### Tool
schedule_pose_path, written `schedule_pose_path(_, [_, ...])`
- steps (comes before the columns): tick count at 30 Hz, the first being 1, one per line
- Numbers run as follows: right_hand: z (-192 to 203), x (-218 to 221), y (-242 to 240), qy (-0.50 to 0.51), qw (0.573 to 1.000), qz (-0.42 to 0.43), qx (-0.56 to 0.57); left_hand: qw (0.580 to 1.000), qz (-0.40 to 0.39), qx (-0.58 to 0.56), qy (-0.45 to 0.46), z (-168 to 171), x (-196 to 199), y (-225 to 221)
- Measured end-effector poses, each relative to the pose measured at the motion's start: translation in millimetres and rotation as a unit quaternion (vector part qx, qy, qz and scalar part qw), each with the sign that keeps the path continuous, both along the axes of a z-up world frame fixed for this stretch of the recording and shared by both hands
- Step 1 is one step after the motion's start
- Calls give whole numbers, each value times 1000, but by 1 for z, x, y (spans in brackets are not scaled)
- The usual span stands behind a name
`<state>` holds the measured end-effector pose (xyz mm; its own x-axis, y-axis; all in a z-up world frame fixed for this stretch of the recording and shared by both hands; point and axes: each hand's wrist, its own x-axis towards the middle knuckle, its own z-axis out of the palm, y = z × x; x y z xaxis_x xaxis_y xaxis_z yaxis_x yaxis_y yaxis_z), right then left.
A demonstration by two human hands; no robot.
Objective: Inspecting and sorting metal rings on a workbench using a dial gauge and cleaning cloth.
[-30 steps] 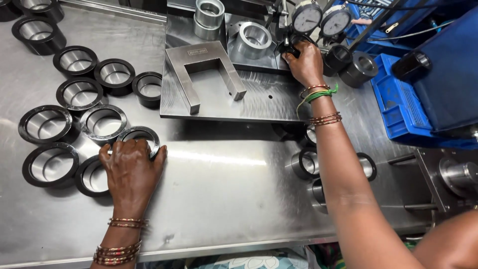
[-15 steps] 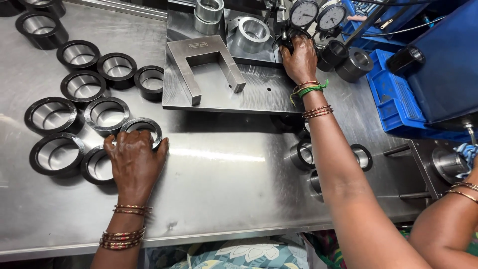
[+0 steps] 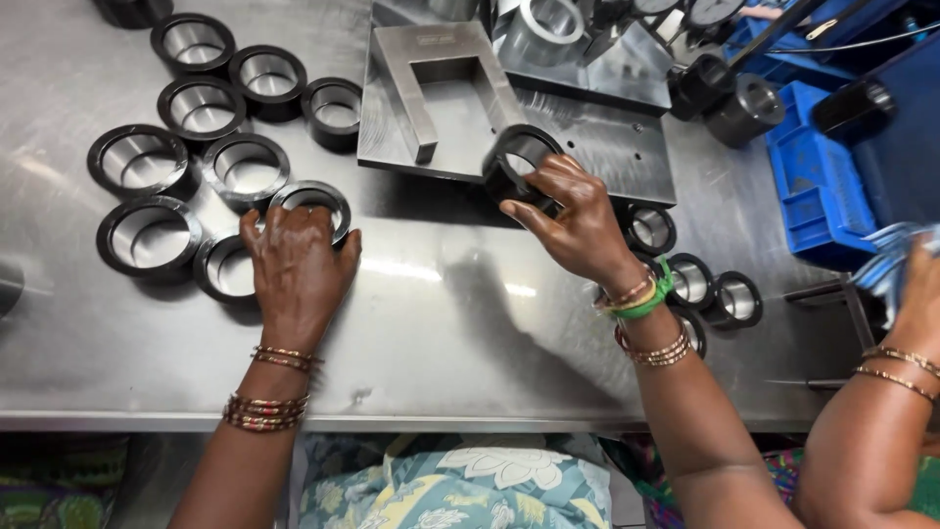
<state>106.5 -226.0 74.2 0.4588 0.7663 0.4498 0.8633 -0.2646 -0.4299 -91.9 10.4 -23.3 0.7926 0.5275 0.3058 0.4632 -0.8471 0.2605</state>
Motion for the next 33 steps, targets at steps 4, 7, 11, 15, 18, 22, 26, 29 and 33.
schedule_pose_path(4, [-5,3,28,-14,997,67,-32,1000,6,-14,-28,-5,2,2])
schedule_pose_path(7, [-11,9,47,-20,995,82,-48,999,13,-5,-46,-2,2,1])
schedule_pose_path(11, [-18,19,68,-17,996,59,-66,1000,7,-17,-13,3,4,2])
schedule_pose_path(15, [-35,39,83,-21,996,18,-89,999,0,-36,-27,8,2,0])
schedule_pose_path(18, [-35,43,90,-301,952,52,13,999,2,-28,-33,7,2,0])
schedule_pose_path(22, [-18,34,99,-19,996,5,-90,999,1,-15,-36,7,2,-1])
schedule_pose_path(26, [-17,31,101,-6,997,2,-79,999,0,5,-45,6,2,-2])
schedule_pose_path(29, [-20,32,102,-20,998,4,-65,999,4,2,-36,7,2,-2])
schedule_pose_path(33, [-22,31,101,-35,997,6,-62,999,3,8,-45,6,1,-4])
